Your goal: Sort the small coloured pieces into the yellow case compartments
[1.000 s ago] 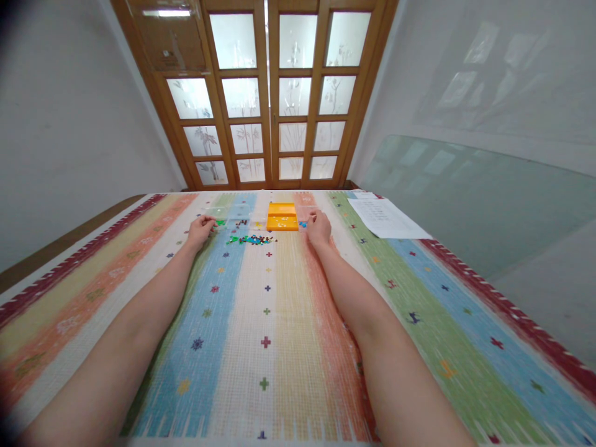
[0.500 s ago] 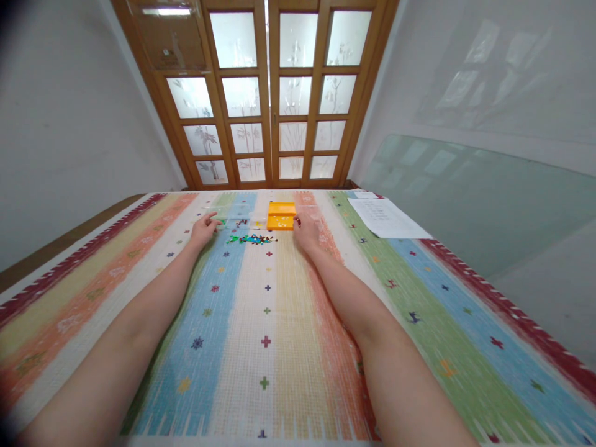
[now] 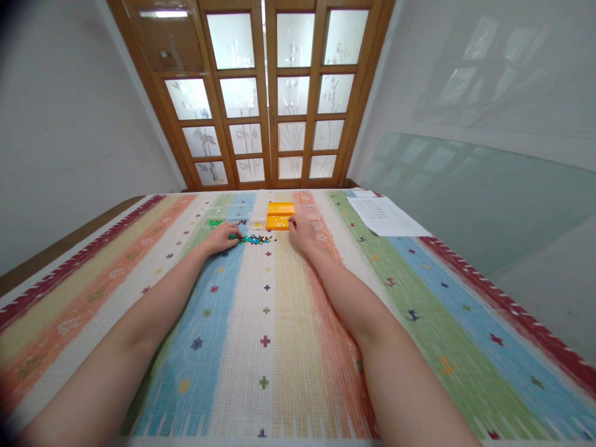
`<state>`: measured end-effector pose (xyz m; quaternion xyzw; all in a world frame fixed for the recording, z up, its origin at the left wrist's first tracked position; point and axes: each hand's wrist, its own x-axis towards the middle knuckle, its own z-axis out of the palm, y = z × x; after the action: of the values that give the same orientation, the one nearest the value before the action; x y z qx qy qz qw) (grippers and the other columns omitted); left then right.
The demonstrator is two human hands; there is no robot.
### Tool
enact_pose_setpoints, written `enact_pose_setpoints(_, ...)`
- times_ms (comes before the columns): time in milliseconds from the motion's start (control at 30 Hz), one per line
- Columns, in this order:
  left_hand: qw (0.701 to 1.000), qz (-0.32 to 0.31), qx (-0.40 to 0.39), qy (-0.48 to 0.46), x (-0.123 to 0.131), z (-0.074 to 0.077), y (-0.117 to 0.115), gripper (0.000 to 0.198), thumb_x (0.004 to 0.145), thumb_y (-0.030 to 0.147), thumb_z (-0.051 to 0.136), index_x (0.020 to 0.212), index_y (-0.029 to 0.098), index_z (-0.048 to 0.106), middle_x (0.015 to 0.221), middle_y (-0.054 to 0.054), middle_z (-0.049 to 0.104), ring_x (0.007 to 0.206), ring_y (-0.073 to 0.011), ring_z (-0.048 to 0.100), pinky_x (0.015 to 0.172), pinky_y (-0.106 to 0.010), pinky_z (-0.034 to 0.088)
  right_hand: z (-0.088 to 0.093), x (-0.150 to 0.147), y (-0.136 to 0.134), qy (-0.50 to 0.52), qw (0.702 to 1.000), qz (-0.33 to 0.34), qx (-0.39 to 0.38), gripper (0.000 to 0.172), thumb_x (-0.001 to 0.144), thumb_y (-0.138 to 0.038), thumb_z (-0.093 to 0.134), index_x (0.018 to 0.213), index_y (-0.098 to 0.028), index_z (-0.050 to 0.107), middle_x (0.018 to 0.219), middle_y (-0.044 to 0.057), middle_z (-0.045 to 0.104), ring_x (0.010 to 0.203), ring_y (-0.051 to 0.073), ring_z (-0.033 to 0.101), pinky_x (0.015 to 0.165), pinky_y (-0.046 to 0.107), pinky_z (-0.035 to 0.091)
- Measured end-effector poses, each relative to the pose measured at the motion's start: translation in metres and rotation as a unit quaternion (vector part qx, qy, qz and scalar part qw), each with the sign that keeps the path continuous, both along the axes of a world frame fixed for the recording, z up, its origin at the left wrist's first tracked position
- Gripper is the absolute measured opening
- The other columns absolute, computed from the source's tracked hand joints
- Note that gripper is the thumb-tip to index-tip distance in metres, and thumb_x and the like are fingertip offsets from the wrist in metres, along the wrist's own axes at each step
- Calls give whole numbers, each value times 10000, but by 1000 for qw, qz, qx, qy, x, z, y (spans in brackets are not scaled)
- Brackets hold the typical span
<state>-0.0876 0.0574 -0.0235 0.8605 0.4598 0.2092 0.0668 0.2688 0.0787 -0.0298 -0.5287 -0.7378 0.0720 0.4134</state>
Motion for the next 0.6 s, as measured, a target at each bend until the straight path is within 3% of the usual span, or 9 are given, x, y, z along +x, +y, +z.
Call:
enact_pose_setpoints(233,999,1,8,-37,-2,-6,2,169,893,272,637,916,239,802,978,-92,746,1031,-302,661,1028,-482,487,-5,-2,2,-7,1000,18,2,255,965,-234,529,1069,-189,757,1064,107,771,942,251,673,890,371,517)
enact_pose_setpoints(600,999,-7,-7,-37,-6,-6,3,177,842,239,627,912,247,789,995,-71,747,995,-268,672,1006,-451,514,-3,-4,-1,-23,999,45,-4,263,947,-189,532,1057,-189,771,1078,103,783,952,249,685,897,366,526)
